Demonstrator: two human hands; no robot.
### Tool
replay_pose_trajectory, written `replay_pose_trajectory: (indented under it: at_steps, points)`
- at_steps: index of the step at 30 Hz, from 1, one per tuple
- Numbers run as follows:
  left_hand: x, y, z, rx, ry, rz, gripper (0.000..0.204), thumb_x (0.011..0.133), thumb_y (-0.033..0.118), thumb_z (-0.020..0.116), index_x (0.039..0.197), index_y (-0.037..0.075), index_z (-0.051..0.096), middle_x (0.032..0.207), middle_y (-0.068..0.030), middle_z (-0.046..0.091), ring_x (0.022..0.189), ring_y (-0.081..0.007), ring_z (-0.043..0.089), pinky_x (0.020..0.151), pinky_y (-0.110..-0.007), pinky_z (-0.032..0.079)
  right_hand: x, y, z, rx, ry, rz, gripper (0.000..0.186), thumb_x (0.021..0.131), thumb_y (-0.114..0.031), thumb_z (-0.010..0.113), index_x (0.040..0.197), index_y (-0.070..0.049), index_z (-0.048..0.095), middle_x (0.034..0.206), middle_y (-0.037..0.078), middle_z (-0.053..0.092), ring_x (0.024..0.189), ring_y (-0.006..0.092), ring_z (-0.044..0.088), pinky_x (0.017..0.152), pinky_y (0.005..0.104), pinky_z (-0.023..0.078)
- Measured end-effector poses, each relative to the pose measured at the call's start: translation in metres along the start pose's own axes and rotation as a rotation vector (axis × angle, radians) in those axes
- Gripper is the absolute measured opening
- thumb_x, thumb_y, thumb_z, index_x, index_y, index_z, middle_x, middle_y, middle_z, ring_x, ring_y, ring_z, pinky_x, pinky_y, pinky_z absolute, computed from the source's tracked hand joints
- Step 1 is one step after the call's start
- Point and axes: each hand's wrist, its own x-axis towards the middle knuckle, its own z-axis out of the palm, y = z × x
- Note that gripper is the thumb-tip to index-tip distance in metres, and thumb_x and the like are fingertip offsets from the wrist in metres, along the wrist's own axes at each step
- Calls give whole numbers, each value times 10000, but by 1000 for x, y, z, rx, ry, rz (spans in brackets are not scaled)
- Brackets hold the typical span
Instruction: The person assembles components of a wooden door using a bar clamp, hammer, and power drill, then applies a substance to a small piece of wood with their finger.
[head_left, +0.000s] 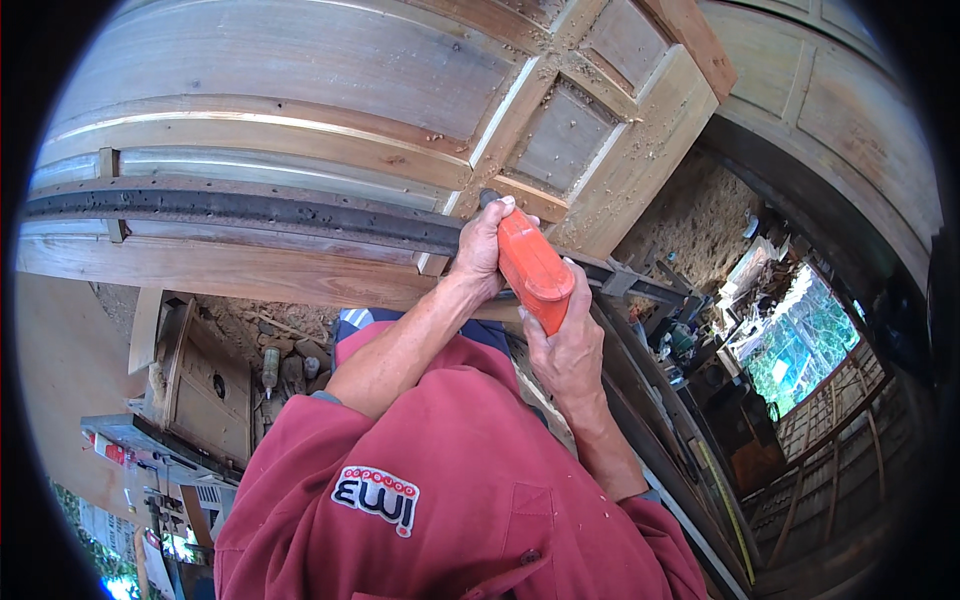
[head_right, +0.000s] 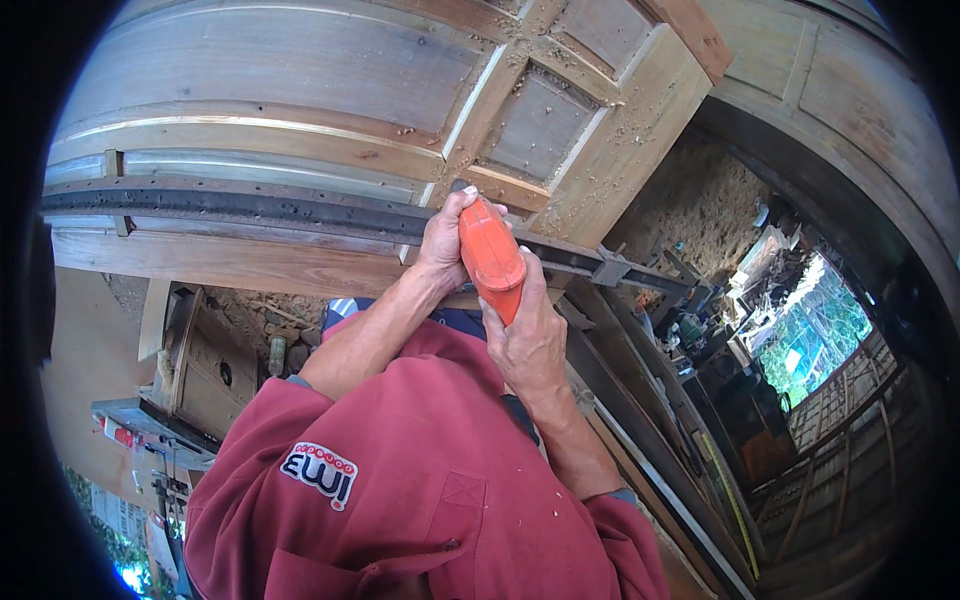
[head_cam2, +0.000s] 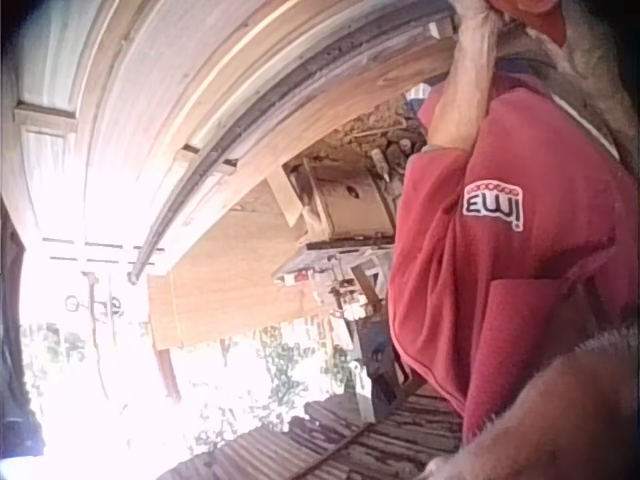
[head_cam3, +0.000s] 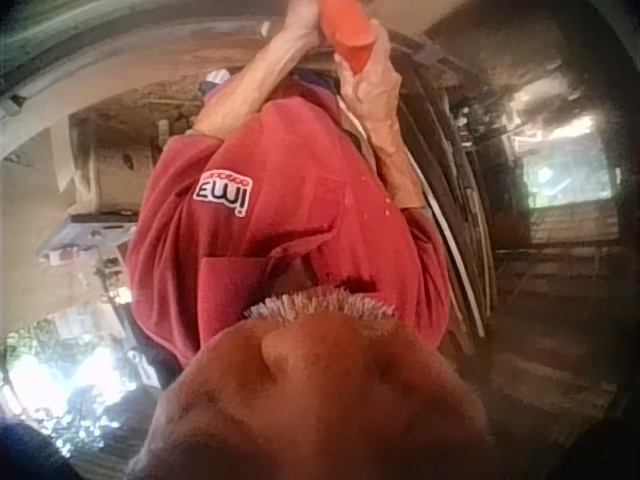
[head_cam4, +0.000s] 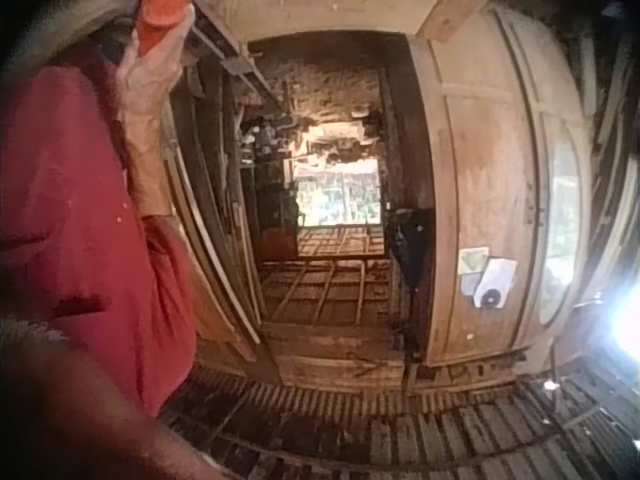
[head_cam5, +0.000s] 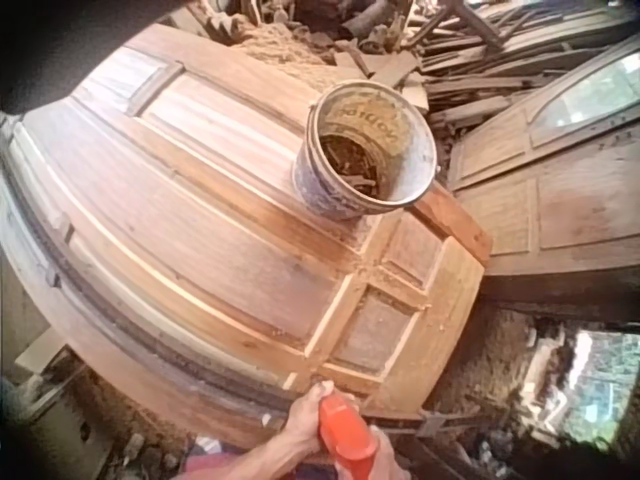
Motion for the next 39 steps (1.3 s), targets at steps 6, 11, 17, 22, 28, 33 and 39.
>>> replay_pose_trajectory:
  at_steps: [6, 11, 17, 22, 28, 33, 39]
  points:
    - [3, 2, -2, -44, -24, -32, 362, 925, 361, 658, 1007, 11, 614, 958, -145, 688, 817, -226, 674, 776, -403, 580, 3, 1, 0, 1, 3, -17, 758, 854, -61, 724, 1481, -51, 298, 1209, 286, 648, 1097, 469, 655, 882, 496, 563]
    - [5, 1, -2, -63, -14, -26, 348, 934, 342, 647, 1014, 5, 606, 951, -149, 686, 815, -237, 681, 772, -404, 587, 5, 1, 1, 2, -7, -22, 755, 855, -59, 725, 1479, -49, 300, 1207, 289, 647, 1092, 477, 653, 872, 503, 565]
    - [5, 2, -5, -56, -40, 17, 340, 933, 348, 650, 998, 18, 600, 967, -158, 682, 820, -250, 685, 771, -421, 592, 7, 3, 2, -7, 1, -47, 757, 853, -51, 725, 1479, -48, 299, 1204, 295, 645, 1086, 488, 650, 865, 502, 571]
    - [6, 1, -7, -56, -44, -11, 348, 931, 347, 648, 1020, 17, 582, 979, -167, 678, 822, -254, 686, 769, -425, 593, 6, 4, 1, -6, -2, -51, 760, 855, -55, 727, 1481, -44, 296, 1205, 300, 642, 1090, 490, 647, 865, 507, 569]
    - [6, 0, -3, -19, -18, 5, 492, 942, 452, 609, 1040, -30, 614, 905, -182, 681, 834, -268, 689, 780, -430, 598, 4, 3, -2, -14, -12, -62, 764, 868, -71, 721, 1498, -45, 291, 1214, 304, 638, 1092, 487, 652, 871, 504, 564]
    - [-18, -2, 12, -6, -17, -14, 447, 947, 422, 612, 1057, -11, 606, 941, -174, 674, 840, -257, 686, 775, -425, 599, -10, -7, -14, -29, 4, -42, 749, 866, -73, 722, 1482, 10, 305, 1191, 310, 640, 1036, 486, 670, 826, 485, 573]
    - [-39, 0, 28, 11, 35, 17, 391, 966, 358, 607, 1076, -17, 585, 991, -165, 666, 837, -238, 685, 739, -411, 608, -25, -13, -21, -7, 55, -72, 755, 852, -63, 730, 1469, 47, 309, 1145, 308, 661, 976, 462, 702, 783, 444, 596]
